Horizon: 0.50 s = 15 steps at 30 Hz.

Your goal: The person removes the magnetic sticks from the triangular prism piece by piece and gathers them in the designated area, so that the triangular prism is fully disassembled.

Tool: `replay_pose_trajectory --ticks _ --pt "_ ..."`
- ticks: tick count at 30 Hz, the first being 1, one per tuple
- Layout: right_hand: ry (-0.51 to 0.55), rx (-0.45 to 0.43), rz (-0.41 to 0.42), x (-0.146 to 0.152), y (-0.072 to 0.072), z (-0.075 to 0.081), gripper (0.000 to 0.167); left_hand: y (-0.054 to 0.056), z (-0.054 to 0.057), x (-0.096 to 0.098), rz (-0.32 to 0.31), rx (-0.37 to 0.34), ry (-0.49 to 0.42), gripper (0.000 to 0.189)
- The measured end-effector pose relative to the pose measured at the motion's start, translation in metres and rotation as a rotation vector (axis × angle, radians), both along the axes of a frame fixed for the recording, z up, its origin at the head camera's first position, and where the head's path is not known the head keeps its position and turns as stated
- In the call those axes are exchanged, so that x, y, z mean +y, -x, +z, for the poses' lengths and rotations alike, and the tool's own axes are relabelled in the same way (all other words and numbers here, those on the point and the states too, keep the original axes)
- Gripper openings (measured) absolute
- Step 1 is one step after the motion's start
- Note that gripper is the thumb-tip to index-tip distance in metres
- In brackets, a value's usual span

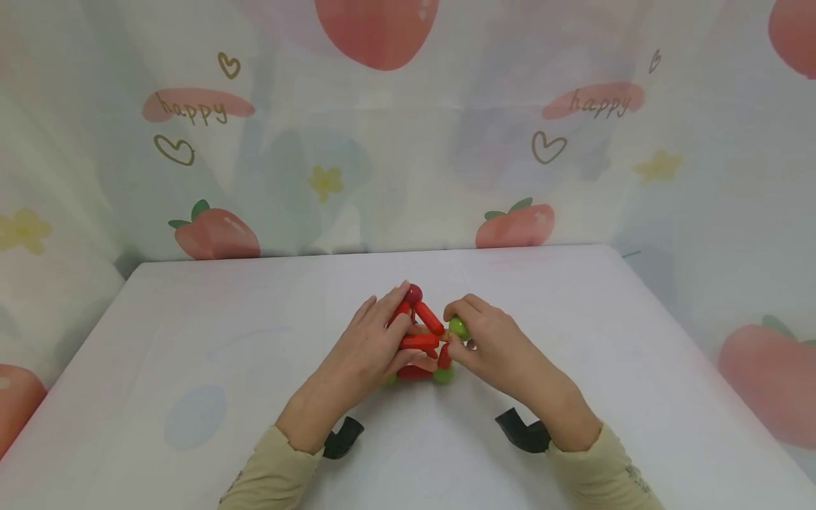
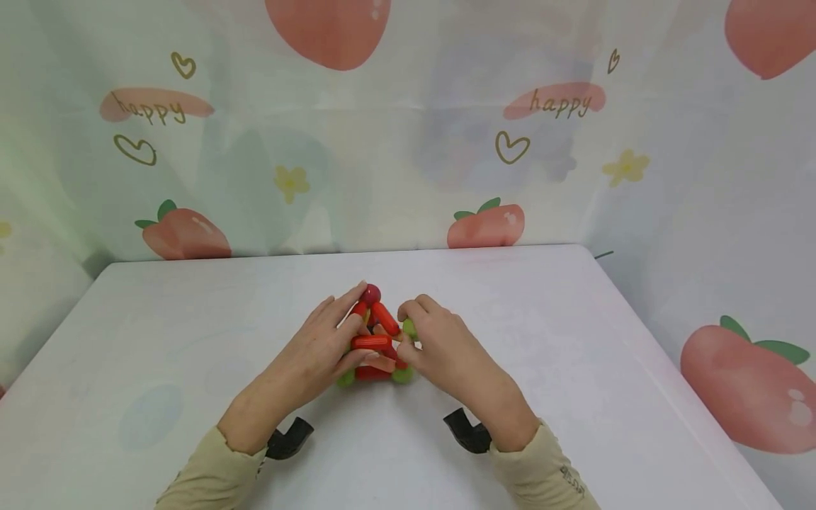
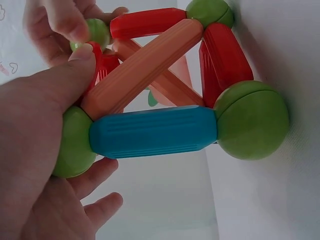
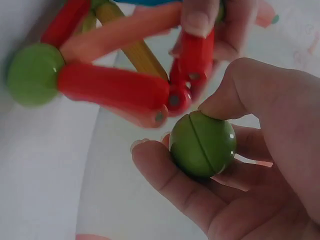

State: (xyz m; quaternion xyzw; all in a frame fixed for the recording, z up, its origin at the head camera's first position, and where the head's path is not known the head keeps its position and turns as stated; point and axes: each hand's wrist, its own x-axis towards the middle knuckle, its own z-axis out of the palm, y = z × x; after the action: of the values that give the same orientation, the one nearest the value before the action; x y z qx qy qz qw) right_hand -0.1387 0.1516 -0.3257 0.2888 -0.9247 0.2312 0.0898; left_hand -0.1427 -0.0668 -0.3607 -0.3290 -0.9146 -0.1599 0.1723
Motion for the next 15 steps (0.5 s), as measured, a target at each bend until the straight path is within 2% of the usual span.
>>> replay_pose_trajectory --ticks 7,15 --pt "0.019 0.04 -0.052 0.015 0.005 0.005 0.024 -0.001 0.002 0.001 0.001 -0.06 -0.047 0.04" --pt "0.026 0.011 -0.074 0.024 0.012 0.002 0.029 -0.002 0.003 0.002 0.017 -0.109 -0.062 0.064"
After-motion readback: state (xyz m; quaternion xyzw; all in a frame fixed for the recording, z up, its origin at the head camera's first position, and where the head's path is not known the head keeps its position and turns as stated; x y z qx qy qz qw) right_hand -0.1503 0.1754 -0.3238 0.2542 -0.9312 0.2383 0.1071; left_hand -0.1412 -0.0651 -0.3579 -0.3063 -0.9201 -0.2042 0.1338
